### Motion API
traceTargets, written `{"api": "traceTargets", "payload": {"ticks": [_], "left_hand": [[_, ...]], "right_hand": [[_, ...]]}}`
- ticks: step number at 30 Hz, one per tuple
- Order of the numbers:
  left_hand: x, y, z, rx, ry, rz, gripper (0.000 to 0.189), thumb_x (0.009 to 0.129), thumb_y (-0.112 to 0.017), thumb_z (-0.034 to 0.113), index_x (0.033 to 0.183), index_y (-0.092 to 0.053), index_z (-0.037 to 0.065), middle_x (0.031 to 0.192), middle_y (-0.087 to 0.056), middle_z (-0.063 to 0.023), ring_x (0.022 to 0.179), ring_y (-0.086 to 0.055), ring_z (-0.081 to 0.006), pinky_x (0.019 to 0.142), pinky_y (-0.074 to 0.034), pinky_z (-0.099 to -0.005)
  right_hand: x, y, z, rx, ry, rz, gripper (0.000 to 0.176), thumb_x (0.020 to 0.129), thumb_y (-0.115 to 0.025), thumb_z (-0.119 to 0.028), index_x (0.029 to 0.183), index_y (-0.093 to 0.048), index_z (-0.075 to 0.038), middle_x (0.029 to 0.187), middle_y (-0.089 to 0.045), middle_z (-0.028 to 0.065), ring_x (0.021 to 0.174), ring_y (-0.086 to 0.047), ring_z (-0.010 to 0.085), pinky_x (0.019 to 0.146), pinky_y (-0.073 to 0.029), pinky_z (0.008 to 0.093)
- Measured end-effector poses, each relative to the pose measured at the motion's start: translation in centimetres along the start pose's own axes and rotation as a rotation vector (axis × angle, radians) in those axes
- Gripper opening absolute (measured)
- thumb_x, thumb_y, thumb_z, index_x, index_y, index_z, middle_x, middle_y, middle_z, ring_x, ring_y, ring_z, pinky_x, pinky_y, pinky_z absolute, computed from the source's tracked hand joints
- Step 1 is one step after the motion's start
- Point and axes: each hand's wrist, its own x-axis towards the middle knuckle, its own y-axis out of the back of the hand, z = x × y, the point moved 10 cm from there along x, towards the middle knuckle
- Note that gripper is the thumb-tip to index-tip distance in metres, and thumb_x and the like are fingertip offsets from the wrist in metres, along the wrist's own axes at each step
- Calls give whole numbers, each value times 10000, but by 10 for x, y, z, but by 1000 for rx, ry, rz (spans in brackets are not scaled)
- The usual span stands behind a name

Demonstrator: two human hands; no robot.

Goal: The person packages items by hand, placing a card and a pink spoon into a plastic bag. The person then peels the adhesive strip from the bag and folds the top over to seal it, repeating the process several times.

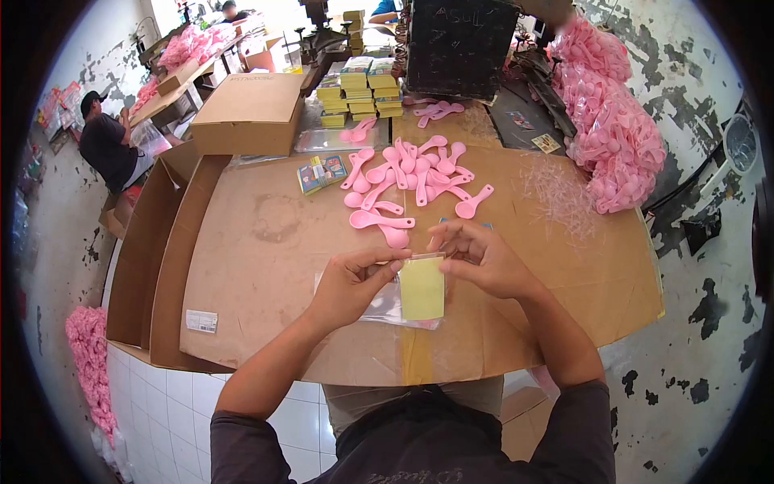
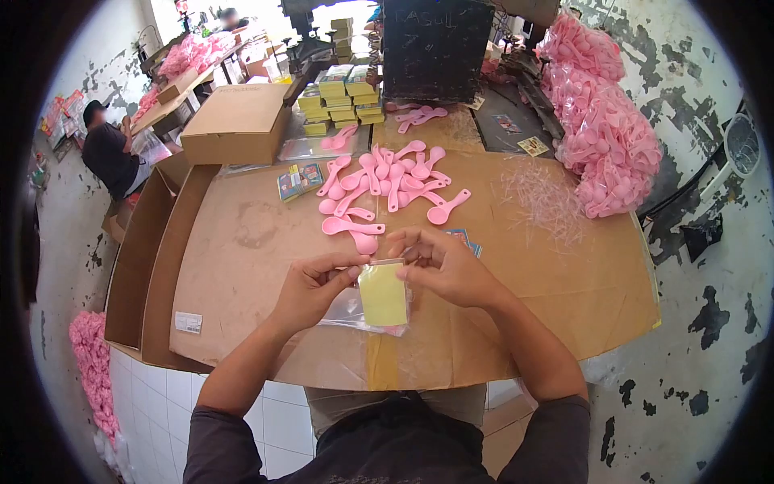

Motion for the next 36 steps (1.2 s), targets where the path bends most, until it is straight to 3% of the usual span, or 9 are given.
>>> {"api": "traceTargets", "payload": {"ticks": [8,12,15,18,22,25,27,32,36], "left_hand": [[-3,-7,38,-211,-211,76,369,1020,-655,94,1368,-597,-13,1056,-739,-67,900,-705,-115,806,-583,-260],[-5,5,15,-100,33,-96,323,1002,-681,97,1302,-619,-7,1101,-724,-74,885,-718,-136,767,-606,-292],[-7,72,30,-170,-42,173,296,1003,-683,116,1269,-630,-2,1136,-719,-85,843,-727,-151,701,-611,-299],[-39,171,53,-469,-501,597,386,1073,-564,284,1333,-592,0,1216,-695,-100,994,-707,-160,815,-597,-295],[-63,186,79,-851,-593,934,529,1100,-455,420,1411,-533,-1,1299,-664,-71,1136,-653,-164,916,-554,-306],[-24,156,48,-330,-425,609,434,1026,-596,264,1400,-575,44,1282,-681,-55,1095,-669,-201,947,-518,-342],[2,97,16,306,-37,266,446,946,-734,312,1316,-662,73,1262,-679,-64,1087,-645,-180,972,-480,-361],[1,-5,27,918,-435,59,285,834,-826,192,1069,-731,62,984,-662,-58,882,-639,-249,820,-517,-372],[7,-4,17,818,-403,61,207,834,-817,152,973,-706,46,921,-652,-81,850,-641,-267,809,-517,-384]], "right_hand": [[0,-2,10,-224,-17,-157,284,962,-690,-15,1235,-623,19,1049,-675,36,952,-644,98,840,-533,281],[6,-2,-17,-84,32,-90,246,971,-703,-77,1203,-661,-6,1064,-683,33,938,-636,93,854,-528,288],[10,54,-19,-610,41,132,297,947,-728,-139,1217,-680,-23,1073,-697,62,952,-669,162,864,-531,320],[-1,78,-21,-1139,211,175,353,906,-747,-187,1222,-697,-39,1112,-686,102,1024,-664,265,912,-516,378],[-11,89,3,-1225,96,137,394,873,-763,-220,1225,-701,-55,1129,-640,128,1094,-607,326,968,-476,426],[-9,90,12,-1189,37,117,403,860,-780,-244,1210,-702,-59,1131,-621,123,1108,-588,312,984,-459,434],[-8,94,17,-1205,38,126,397,841,-798,-234,1177,-696,-49,1129,-616,123,1105,-585,309,977,-461,433],[-9,102,12,-1023,66,221,293,829,-795,-110,1070,-652,-25,1064,-643,105,1029,-616,286,934,-484,405],[-11,101,18,-741,-50,215,244,875,-765,-63,1087,-649,-30,1033,-683,81,961,-661,189,863,-517,353]]}}
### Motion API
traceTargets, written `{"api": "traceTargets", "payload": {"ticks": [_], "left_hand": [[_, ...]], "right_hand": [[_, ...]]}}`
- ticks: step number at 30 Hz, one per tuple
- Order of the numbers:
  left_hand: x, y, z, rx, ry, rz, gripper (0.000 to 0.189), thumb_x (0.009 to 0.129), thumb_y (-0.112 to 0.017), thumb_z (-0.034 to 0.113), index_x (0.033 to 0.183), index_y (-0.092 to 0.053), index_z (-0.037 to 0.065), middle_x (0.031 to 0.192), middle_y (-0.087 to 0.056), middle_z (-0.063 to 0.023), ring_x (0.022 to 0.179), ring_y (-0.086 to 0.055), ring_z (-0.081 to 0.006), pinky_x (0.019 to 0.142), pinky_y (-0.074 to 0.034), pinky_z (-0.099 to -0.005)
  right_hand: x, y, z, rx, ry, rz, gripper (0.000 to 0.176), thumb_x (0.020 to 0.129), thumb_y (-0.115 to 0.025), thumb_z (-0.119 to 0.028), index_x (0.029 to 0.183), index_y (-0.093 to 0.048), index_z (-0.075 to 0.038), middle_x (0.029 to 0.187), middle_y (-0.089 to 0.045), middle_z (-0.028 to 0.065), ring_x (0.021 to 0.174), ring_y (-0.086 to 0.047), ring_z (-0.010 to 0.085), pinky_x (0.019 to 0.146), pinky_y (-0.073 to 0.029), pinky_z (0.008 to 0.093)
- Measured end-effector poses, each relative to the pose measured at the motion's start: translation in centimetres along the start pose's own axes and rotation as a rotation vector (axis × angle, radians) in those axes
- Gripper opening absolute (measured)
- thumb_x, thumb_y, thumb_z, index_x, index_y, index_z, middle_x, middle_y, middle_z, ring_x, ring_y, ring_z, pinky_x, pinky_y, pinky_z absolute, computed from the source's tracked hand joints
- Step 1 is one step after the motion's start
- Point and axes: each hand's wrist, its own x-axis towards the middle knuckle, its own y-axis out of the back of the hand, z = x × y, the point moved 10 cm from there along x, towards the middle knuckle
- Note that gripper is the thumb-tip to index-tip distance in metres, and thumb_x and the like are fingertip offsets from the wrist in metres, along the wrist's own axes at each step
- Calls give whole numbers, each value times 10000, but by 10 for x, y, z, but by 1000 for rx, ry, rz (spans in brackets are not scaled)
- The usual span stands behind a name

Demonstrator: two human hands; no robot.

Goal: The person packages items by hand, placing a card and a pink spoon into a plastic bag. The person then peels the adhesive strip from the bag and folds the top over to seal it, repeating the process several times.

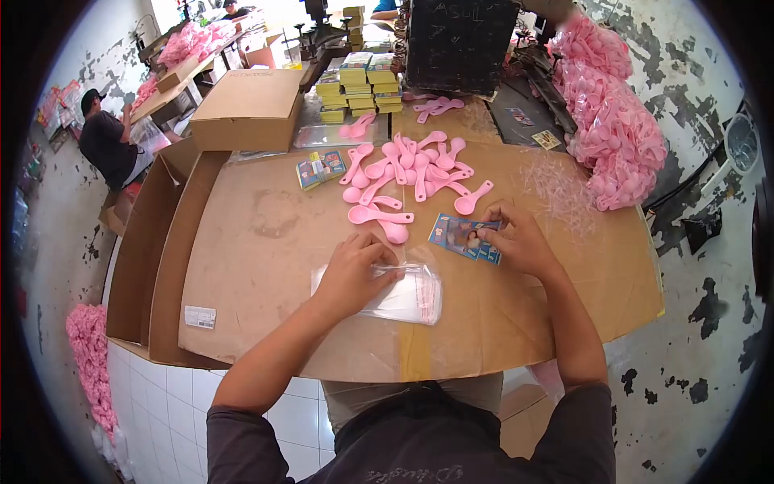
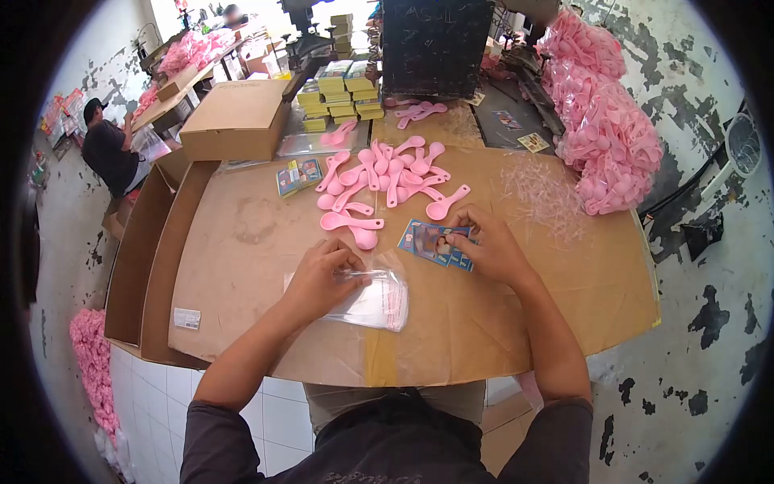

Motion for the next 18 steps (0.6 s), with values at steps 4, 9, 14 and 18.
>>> {"api": "traceTargets", "payload": {"ticks": [4,9,14,18], "left_hand": [[3,1,-12,-286,167,-51,156,866,-797,96,933,-669,37,1009,-713,-91,947,-693,-208,838,-543,-356],[-4,-7,-23,-839,430,-54,137,972,-708,73,1052,-645,-19,1064,-747,-115,995,-716,-150,878,-548,-288],[-7,-20,-27,-773,433,-141,177,1010,-666,84,1130,-646,-45,1050,-751,-118,964,-717,-144,874,-555,-281],[-7,-26,-27,-824,469,-160,203,1008,-695,141,1090,-662,-42,1031,-765,-126,931,-718,-134,842,-565,-276]], "right_hand": [[-5,-18,-11,478,66,-37,252,902,-747,-70,1137,-666,-34,1046,-697,76,917,-661,135,820,-529,324],[-8,-27,-29,37,149,-37,255,928,-710,-46,1179,-684,-10,1076,-709,73,916,-667,128,821,-545,305],[-7,-30,-28,244,123,5,247,945,-682,-12,1191,-677,5,1088,-703,69,996,-676,121,852,-555,283],[-7,-31,-31,614,38,64,271,975,-670,-17,1240,-628,22,1123,-686,61,1028,-667,123,882,-557,284]]}}
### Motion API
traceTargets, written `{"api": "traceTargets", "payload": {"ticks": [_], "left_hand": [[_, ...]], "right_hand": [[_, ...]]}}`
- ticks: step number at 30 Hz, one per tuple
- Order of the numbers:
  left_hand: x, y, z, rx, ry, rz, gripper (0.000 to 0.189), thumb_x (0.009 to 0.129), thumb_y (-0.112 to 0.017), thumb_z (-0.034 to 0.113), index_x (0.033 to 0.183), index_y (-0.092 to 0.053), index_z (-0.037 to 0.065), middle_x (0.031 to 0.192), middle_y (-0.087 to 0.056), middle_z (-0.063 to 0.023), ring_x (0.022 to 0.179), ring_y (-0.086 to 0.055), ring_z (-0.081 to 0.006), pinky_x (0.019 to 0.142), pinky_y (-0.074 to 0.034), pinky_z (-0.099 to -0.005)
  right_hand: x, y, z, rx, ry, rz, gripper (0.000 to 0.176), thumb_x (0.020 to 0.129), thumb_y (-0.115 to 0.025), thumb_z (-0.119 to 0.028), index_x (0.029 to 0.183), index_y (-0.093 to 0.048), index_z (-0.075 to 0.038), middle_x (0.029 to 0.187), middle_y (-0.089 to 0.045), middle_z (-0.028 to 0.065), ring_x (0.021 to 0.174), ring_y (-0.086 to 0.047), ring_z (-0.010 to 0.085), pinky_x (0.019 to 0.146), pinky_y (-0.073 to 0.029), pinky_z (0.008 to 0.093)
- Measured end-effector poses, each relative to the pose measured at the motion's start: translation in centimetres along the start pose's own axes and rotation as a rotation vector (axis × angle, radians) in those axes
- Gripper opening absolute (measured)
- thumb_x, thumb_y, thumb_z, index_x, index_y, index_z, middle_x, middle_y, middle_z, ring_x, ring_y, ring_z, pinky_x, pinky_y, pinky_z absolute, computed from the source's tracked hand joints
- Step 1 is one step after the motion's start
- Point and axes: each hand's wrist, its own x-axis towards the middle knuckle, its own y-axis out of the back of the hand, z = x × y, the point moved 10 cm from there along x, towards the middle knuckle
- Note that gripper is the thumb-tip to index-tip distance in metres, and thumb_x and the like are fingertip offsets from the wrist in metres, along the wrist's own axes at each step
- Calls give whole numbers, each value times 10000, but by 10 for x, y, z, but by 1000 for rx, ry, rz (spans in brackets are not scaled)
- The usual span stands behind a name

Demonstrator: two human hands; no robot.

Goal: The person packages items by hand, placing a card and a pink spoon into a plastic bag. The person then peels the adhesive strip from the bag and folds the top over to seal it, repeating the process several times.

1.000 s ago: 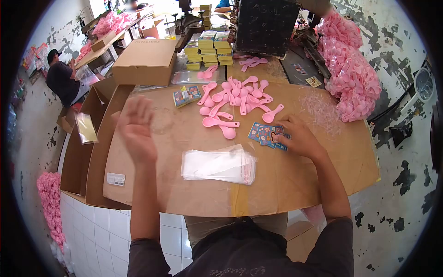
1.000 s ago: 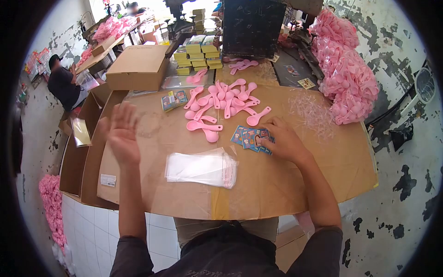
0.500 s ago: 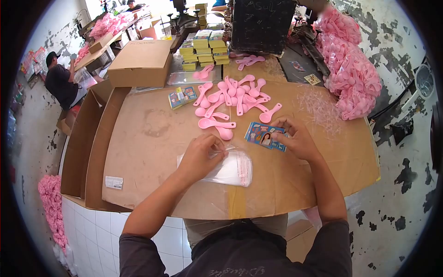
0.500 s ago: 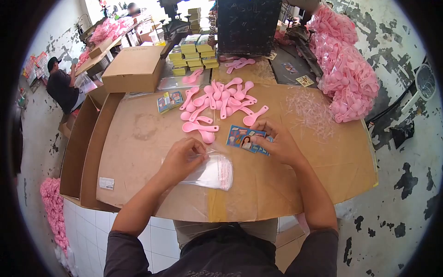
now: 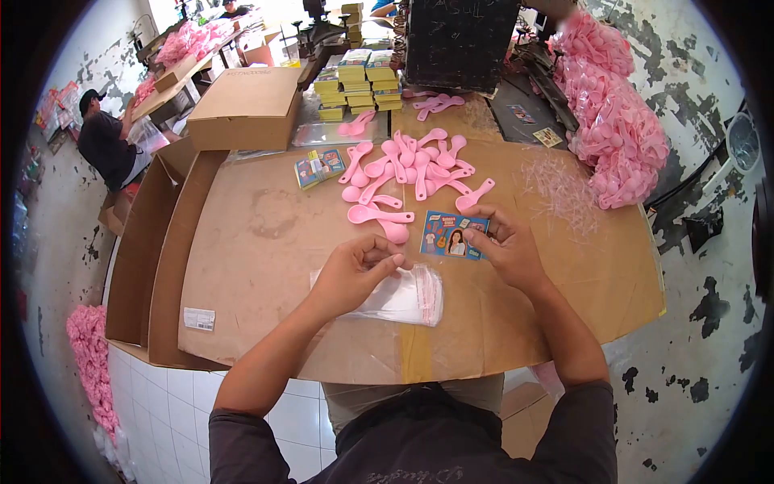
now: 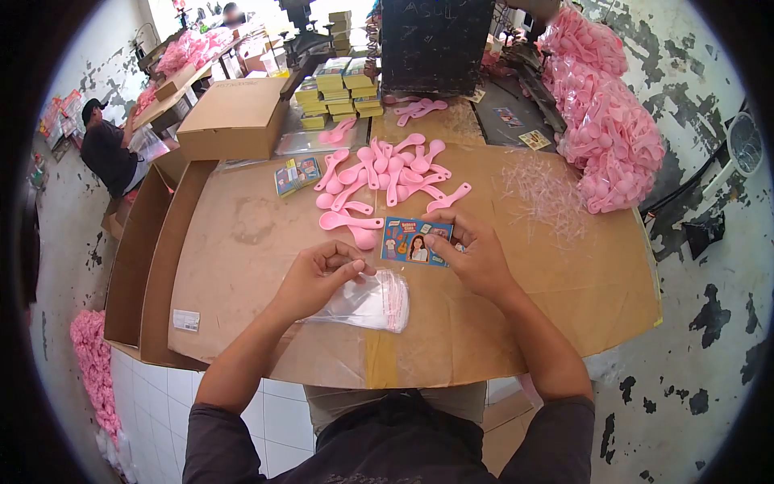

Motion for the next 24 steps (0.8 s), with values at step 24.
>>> {"api": "traceTargets", "payload": {"ticks": [24], "left_hand": [[-19,-31,8,-169,-20,-134,201,1029,-662,110,1166,-630,-34,1026,-748,-74,947,-704,-97,839,-561,-258]], "right_hand": [[-19,-46,-21,-215,62,-43,219,898,-803,-103,1068,-692,-23,890,-688,46,780,-657,159,712,-527,288]]}}
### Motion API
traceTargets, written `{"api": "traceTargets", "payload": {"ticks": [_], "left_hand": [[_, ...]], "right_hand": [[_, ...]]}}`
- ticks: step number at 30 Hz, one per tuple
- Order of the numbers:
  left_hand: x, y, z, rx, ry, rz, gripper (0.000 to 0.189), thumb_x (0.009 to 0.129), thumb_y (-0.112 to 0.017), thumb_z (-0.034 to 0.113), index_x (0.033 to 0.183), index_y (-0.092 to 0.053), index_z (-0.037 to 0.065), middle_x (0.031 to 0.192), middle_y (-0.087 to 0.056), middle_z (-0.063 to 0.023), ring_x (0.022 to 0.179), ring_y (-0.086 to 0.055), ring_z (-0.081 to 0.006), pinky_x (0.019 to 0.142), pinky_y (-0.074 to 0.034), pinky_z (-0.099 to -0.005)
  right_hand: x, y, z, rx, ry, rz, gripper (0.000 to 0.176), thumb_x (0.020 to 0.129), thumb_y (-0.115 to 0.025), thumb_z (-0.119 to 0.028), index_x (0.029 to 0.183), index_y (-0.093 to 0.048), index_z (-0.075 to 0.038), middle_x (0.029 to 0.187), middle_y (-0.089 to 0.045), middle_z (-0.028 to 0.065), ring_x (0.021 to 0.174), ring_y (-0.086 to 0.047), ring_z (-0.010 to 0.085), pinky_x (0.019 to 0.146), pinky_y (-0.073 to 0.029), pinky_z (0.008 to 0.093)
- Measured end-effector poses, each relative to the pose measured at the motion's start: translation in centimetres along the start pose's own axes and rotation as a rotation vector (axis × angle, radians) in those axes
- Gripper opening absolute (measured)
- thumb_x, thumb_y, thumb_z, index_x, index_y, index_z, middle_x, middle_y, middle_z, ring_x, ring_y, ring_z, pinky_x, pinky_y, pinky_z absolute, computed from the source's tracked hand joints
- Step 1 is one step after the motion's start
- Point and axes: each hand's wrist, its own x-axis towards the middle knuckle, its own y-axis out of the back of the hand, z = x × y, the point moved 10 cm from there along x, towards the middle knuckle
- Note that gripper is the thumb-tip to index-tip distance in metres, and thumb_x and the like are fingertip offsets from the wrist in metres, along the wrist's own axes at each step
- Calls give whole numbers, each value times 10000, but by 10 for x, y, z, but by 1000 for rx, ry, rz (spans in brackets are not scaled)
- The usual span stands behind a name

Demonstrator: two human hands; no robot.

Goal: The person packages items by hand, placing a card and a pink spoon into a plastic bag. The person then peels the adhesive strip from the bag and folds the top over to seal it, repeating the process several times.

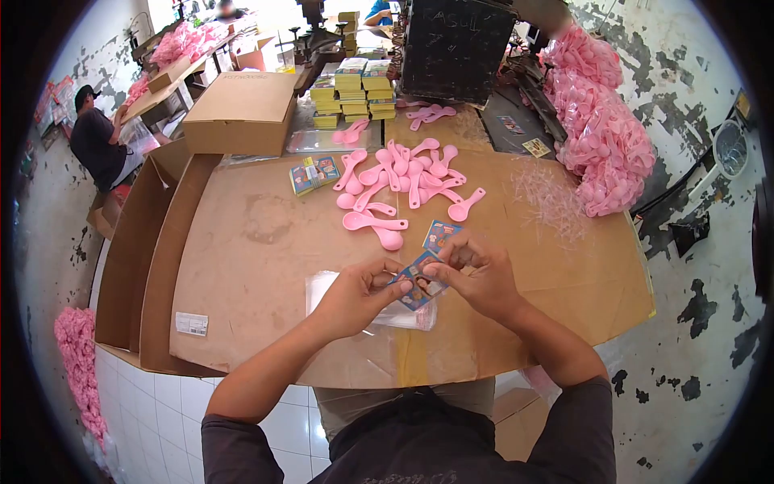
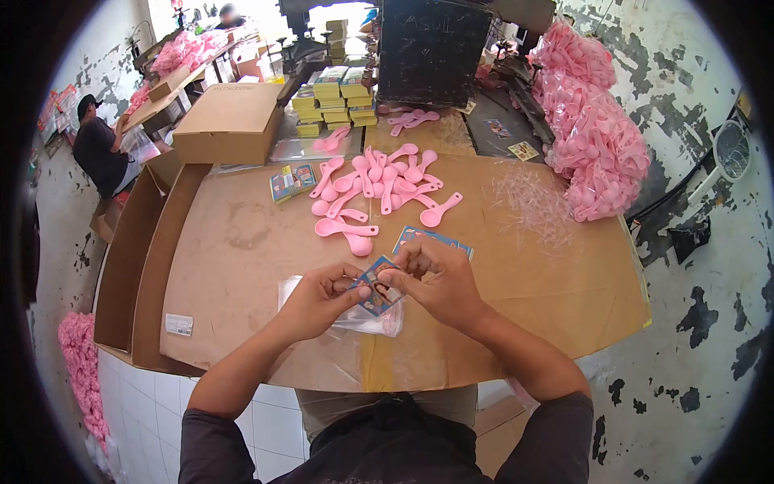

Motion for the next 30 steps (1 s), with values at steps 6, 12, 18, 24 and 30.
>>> {"api": "traceTargets", "payload": {"ticks": [6,12,18,24,30], "left_hand": [[-1,3,3,-60,36,4,202,1038,-651,122,1178,-620,-20,1019,-759,-69,894,-686,-75,798,-550,-244],[3,8,10,-59,27,48,228,1042,-643,127,1208,-606,-24,1022,-764,-72,855,-672,-53,735,-539,-228],[12,8,26,20,-26,80,263,1046,-643,158,1223,-606,-34,989,-760,-60,812,-663,-45,696,-522,-223],[24,8,16,29,-21,62,273,1045,-647,157,1231,-615,-41,1009,-756,-66,852,-684,-66,725,-540,-233],[16,5,12,-46,-51,51,251,1047,-646,163,1213,-632,-24,1006,-759,-56,856,-682,-58,715,-540,-227]], "right_hand": [[24,6,-18,4,217,-257,276,1019,-666,-279,1138,-709,-33,1057,-707,80,971,-662,168,822,-540,354],[72,97,67,-949,286,25,313,933,-662,-155,1229,-702,-63,1261,-670,131,1209,-605,305,993,-475,421],[60,91,47,-707,175,-122,310,911,-699,-82,1219,-698,-48,1111,-682,95,1027,-642,244,883,-511,388],[34,59,-13,-124,45,-176,166,972,-684,-109,1100,-746,-24,959,-646,19,838,-595,90,752,-490,286],[29,56,-18,-63,72,-172,148,971,-685,-107,1080,-754,-34,952,-651,17,840,-594,73,748,-478,255]]}}
